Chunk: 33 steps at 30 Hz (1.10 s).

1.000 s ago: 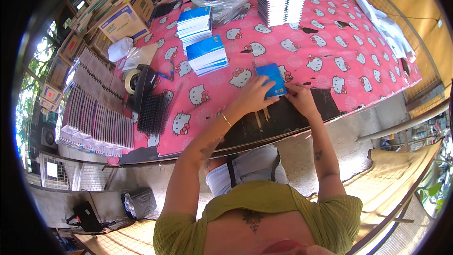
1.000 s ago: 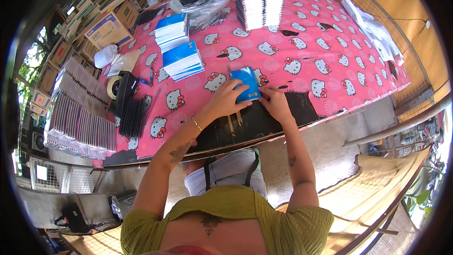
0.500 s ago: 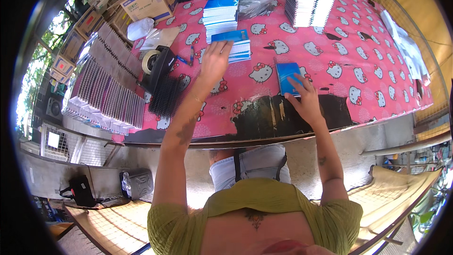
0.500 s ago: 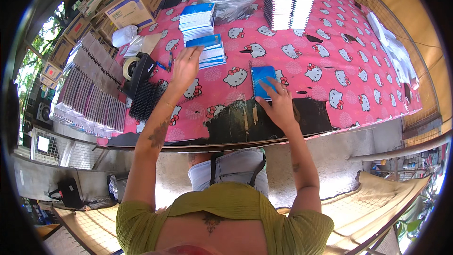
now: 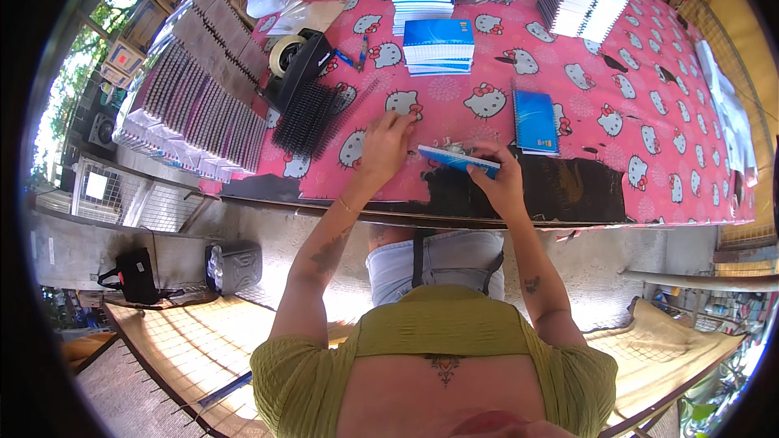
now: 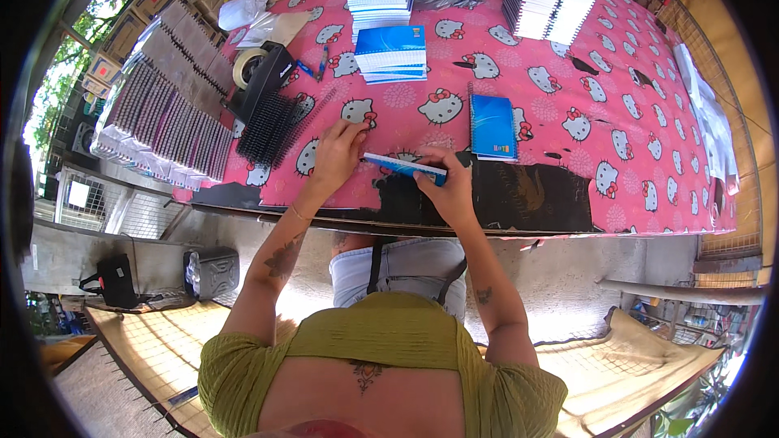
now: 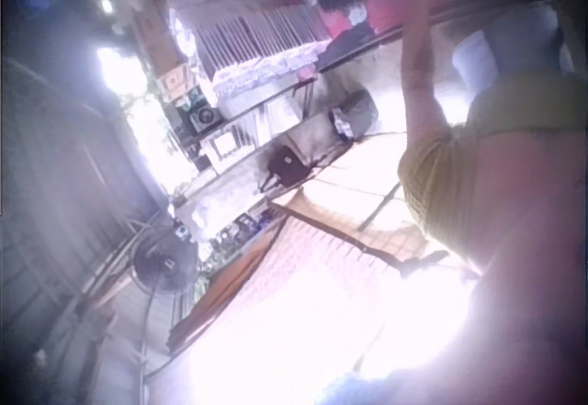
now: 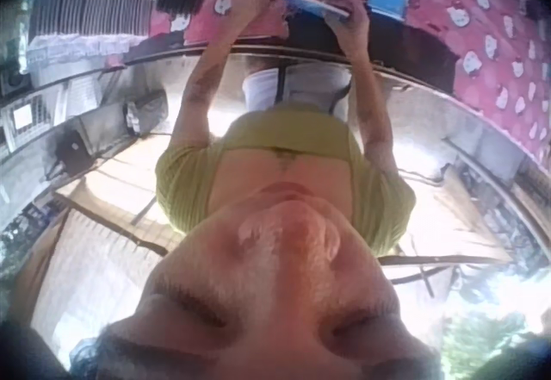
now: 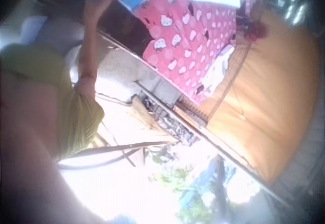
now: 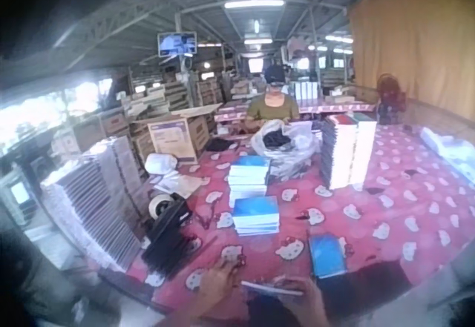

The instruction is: The person sorts and stacks blue notebooks by hand on a table, then wraps a stack in clear plastic film.

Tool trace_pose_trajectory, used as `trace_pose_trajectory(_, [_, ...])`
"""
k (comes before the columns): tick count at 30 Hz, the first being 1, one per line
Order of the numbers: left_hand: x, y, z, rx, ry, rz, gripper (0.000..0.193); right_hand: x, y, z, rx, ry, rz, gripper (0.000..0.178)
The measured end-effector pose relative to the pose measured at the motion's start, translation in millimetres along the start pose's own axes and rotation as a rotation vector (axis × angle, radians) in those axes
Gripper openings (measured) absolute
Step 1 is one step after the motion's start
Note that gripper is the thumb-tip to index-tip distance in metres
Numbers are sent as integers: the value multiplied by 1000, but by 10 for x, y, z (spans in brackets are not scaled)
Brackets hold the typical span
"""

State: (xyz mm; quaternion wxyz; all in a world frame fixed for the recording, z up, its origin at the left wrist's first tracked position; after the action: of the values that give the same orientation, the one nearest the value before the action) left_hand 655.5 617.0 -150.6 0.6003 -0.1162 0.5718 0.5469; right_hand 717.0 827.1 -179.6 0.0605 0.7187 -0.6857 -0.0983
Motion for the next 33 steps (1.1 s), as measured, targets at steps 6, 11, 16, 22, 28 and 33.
trace_pose_trajectory(6, [-566, -135, 341, -116, -452, 94, 18, 75, 59, 135, 63, 18, -138, 23])
trace_pose_trajectory(11, [-530, -224, 240, -164, -510, 73, 18, 101, 90, 82, 17, 19, -154, 23])
trace_pose_trajectory(16, [-511, -252, 177, -141, -545, 105, 20, 75, 88, 120, 12, -38, -135, 23])
trace_pose_trajectory(22, [-478, -200, 169, -80, -456, 59, 23, 67, 72, 139, 42, -46, -146, 22])
trace_pose_trajectory(28, [-492, -101, 371, 161, -380, -187, 28, 131, 8, -21, -24, -92, -213, 21])
trace_pose_trajectory(33, [-577, -23, 582, 179, -410, -195, 20, 74, -23, 68, 19, -25, -213, 21])
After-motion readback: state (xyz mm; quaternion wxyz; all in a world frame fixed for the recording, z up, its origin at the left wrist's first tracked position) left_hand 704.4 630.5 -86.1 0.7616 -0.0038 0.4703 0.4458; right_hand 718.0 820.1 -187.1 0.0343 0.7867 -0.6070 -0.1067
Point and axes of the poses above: each hand's wrist, its own y-axis towards the middle knuckle, its own x-axis out of the palm, z = x × y, the point moved 10 cm from there along y, towards the middle knuckle, and after that the axes turned 4 degrees about -z, right-handed, at the moved point
